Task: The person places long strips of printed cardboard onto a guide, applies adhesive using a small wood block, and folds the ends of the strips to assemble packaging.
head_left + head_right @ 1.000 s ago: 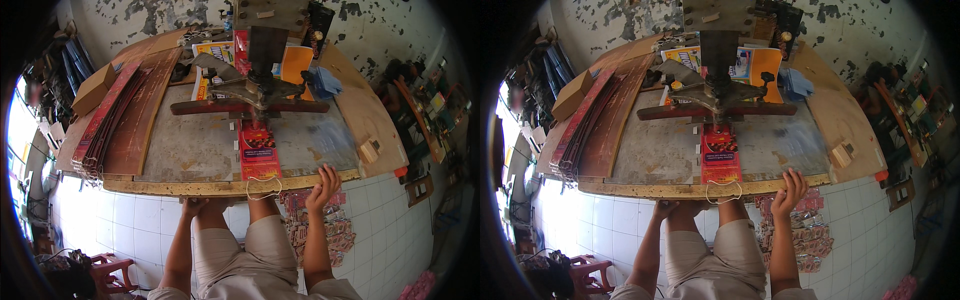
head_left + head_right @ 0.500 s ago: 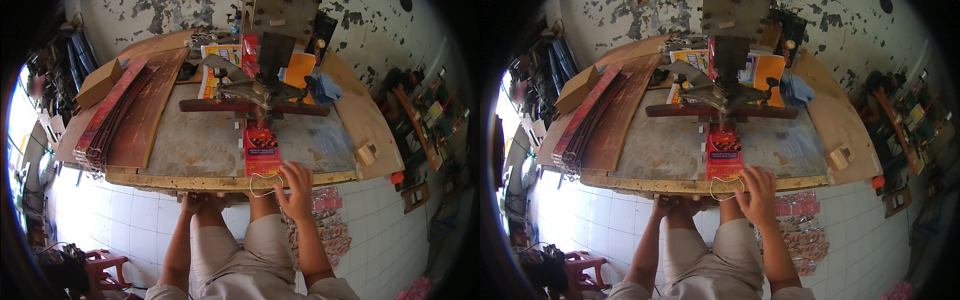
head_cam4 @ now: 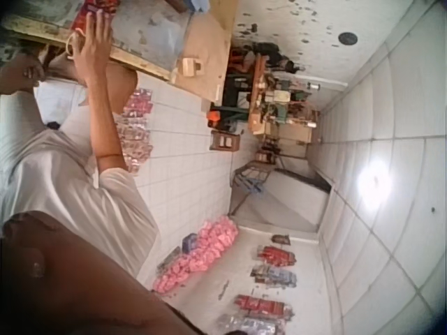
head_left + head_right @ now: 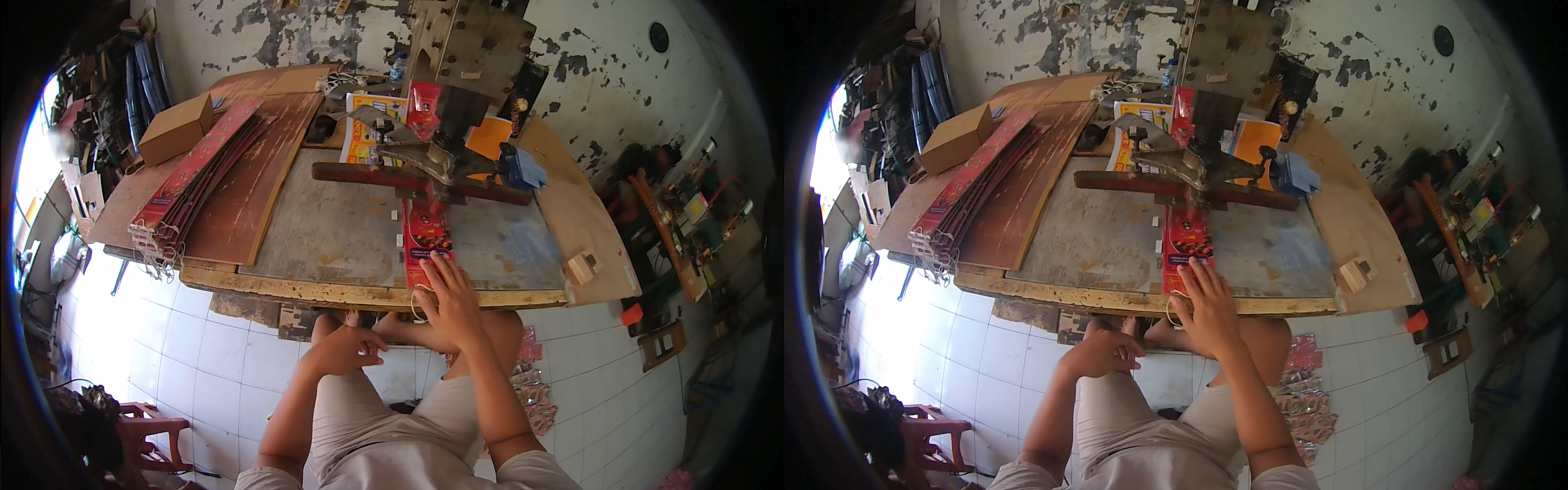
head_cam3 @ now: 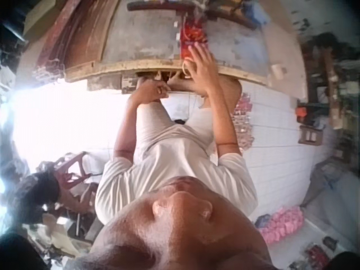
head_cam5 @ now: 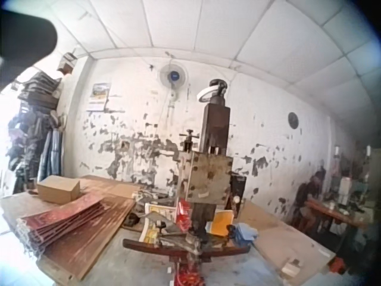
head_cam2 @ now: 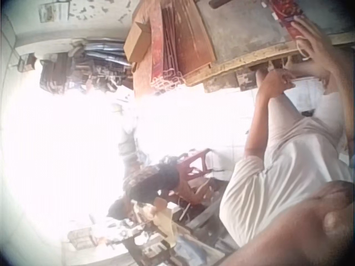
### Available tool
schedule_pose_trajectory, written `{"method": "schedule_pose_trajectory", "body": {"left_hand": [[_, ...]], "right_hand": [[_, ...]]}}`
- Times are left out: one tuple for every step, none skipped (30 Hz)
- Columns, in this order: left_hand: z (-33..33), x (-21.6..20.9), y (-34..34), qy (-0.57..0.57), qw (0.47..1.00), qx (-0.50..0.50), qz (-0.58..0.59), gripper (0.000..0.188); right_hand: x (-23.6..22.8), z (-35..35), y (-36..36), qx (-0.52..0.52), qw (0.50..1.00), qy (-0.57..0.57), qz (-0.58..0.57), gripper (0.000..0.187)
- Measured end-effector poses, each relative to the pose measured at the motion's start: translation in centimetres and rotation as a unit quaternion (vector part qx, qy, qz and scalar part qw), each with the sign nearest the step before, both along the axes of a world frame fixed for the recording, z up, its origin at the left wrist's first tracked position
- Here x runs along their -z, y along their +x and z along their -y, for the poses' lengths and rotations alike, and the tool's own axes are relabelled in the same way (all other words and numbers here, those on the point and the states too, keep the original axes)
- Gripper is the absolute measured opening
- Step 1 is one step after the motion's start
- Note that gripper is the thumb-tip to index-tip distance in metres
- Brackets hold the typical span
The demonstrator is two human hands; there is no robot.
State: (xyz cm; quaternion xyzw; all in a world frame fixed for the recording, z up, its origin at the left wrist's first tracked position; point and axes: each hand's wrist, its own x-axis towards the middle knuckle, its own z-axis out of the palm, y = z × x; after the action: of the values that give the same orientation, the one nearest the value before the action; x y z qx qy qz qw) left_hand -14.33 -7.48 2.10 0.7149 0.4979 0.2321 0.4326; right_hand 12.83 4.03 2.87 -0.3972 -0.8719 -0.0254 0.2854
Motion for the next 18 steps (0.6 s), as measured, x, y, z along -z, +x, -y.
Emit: {"method": "schedule_pose_trajectory", "body": {"left_hand": [[0.8,-2.5,0.2,-0.020,0.999,0.003,0.047,0.021],[1.3,-3.6,-0.6,0.005,0.998,0.006,0.065,0.018],[1.5,-4.4,-1.5,0.035,0.994,-0.028,0.103,0.017],[1.5,-5.0,-2.6,0.065,0.986,-0.061,0.142,0.016],[1.2,-5.3,-3.6,0.094,0.975,-0.092,0.181,0.017],[0.8,-5.4,-4.6,0.161,0.958,-0.184,0.149,0.015],[0.0,-5.3,-5.6,0.226,0.928,-0.273,0.117,0.012],[-1.0,-5.1,-7.0,0.284,0.900,-0.320,0.083,0.011],[-1.9,-5.1,-8.5,0.339,0.866,-0.364,0.049,0.010],[-2.8,-4.8,-9.9,0.377,0.840,-0.389,-0.034,0.012],[-3.3,-4.7,-11.4,0.414,0.803,-0.411,-0.120,0.014],[-4.1,-3.6,-12.5,0.427,0.793,-0.417,-0.119,0.017],[-4.6,-2.5,-13.8,0.441,0.781,-0.425,-0.124,0.020],[-5.2,-1.9,-14.3,0.454,0.770,-0.431,-0.124,0.022],[-5.4,-1.8,-14.3,0.433,0.774,-0.446,-0.115,0.023],[-5.5,-1.6,-14.2,0.412,0.778,-0.462,-0.105,0.025],[-5.9,-1.3,-13.9,0.390,0.781,-0.478,-0.094,0.026],[-5.9,-1.2,-13.7,0.384,0.782,-0.481,-0.103,0.026]], "right_hand": [[0.0,0.0,0.0,0.001,1.000,0.002,0.003,0.061],[0.1,0.0,-0.1,-0.001,1.000,0.004,0.004,0.061],[0.2,0.0,-0.1,0.000,1.000,0.000,0.006,0.062],[0.2,0.1,0.0,0.002,1.000,-0.003,0.008,0.063],[0.3,0.1,0.1,0.005,1.000,-0.007,0.012,0.064],[0.2,0.1,0.3,0.005,1.000,-0.003,0.013,0.067],[0.1,0.1,0.7,0.007,1.000,0.002,0.015,0.071],[0.2,0.0,1.0,0.007,1.000,0.004,0.016,0.074],[-0.4,0.4,1.7,0.012,1.000,0.002,0.029,0.078],[-1.6,1.0,2.8,0.019,0.999,-0.001,0.044,0.081],[-2.4,1.2,3.8,0.023,0.998,-0.002,0.054,0.085],[-2.8,1.2,5.5,0.032,0.998,-0.001,0.061,0.093],[-2.7,1.0,7.4,0.020,0.997,-0.007,0.069,0.089],[-2.8,0.6,9.7,0.013,0.997,-0.014,0.080,0.086],[-3.2,0.4,11.5,0.006,0.995,-0.018,0.094,0.083],[-3.4,0.7,12.9,0.025,0.991,-0.026,0.127,0.079],[-3.7,1.3,14.2,0.044,0.985,-0.033,0.163,0.077],[-4.0,2.2,14.8,0.060,0.978,-0.041,0.198,0.075]]}}
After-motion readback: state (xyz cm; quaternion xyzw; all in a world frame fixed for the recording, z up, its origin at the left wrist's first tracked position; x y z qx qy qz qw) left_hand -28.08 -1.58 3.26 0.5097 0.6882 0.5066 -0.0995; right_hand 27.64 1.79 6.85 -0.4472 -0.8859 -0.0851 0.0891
